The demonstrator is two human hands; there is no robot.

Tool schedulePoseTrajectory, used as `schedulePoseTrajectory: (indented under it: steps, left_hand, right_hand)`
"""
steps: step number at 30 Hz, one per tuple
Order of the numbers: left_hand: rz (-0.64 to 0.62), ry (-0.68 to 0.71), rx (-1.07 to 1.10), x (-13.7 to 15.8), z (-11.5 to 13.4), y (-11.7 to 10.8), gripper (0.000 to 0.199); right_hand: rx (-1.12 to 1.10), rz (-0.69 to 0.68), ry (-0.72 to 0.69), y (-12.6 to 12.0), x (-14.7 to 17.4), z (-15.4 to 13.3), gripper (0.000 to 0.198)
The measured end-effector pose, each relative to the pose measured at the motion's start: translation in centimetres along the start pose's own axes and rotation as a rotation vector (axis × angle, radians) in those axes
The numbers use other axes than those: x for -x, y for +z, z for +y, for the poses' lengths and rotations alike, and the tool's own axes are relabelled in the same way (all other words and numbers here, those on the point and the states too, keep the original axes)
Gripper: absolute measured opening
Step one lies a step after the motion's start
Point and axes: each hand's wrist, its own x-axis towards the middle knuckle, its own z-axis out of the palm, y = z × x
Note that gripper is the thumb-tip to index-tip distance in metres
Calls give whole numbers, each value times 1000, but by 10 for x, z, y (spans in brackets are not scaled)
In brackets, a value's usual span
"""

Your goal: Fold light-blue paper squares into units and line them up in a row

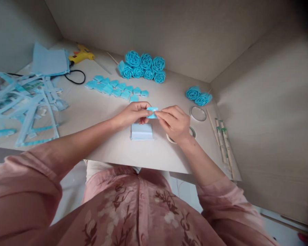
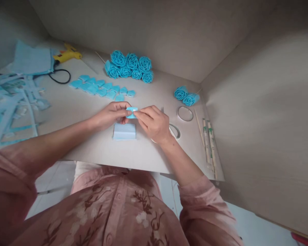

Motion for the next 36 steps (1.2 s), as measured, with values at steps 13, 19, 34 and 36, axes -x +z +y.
schedulePoseTrajectory:
  steps: [13,19,34,36]
  left_hand:
    - [-37,16,-194,2,7,0,19]
    - [-67,39,-278,3,8,1,19]
    - [32,107,-243,0,1,3,28]
    - [43,107,-268,-1,1,3,27]
  right_hand:
    - [-501,-106,410,-11,-7,-1,31]
    - [-682,-247,596,-3,-4,-4,43]
    - [-815,-176,673,6,-3,-5,51]
    - [-836,-197,674,6,-2,-3,51]
